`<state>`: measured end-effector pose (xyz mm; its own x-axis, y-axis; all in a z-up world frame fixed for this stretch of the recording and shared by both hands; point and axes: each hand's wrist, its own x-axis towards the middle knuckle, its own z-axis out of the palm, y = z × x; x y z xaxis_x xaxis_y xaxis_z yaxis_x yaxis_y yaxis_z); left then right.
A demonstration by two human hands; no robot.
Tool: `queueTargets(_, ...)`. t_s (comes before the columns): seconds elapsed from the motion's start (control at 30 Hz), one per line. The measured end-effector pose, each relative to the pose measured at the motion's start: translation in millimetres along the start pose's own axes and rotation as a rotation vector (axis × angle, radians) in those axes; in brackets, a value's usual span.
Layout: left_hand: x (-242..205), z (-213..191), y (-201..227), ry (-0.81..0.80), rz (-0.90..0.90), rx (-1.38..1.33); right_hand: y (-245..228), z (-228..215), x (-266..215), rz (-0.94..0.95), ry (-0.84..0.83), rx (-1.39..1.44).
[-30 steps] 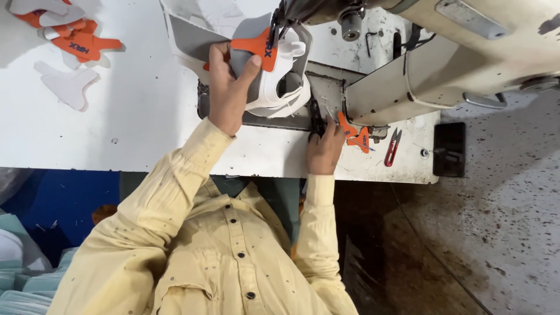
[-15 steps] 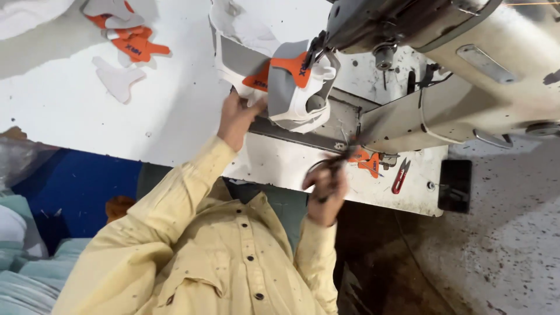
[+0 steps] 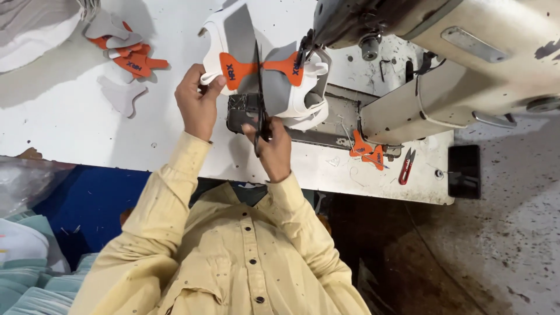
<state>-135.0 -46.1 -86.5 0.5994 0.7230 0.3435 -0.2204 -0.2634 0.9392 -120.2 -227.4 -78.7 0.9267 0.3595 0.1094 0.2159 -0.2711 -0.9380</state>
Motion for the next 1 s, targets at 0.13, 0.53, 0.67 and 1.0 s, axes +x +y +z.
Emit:
queueTargets(0.13, -7, 1, -2, 0.019, -0.047, -0.053, -6, 2, -5, 0.083, 0.027, -0.012)
queueTargets(0.53, -6, 0, -10, -0.016, -0.032, -0.104, 3, -6, -5, 0.179, 0.001, 0.246)
queueTargets(0.67, 22, 2, -20, 0.046, 0.034, -0.113, 6, -12, -13, 0.26, -0.11, 0.225)
queueTargets(1.0, 22, 67, 8, -0.567, -0.621, -0.621, -20, -56, -47, -0.333, -0.05, -0.417)
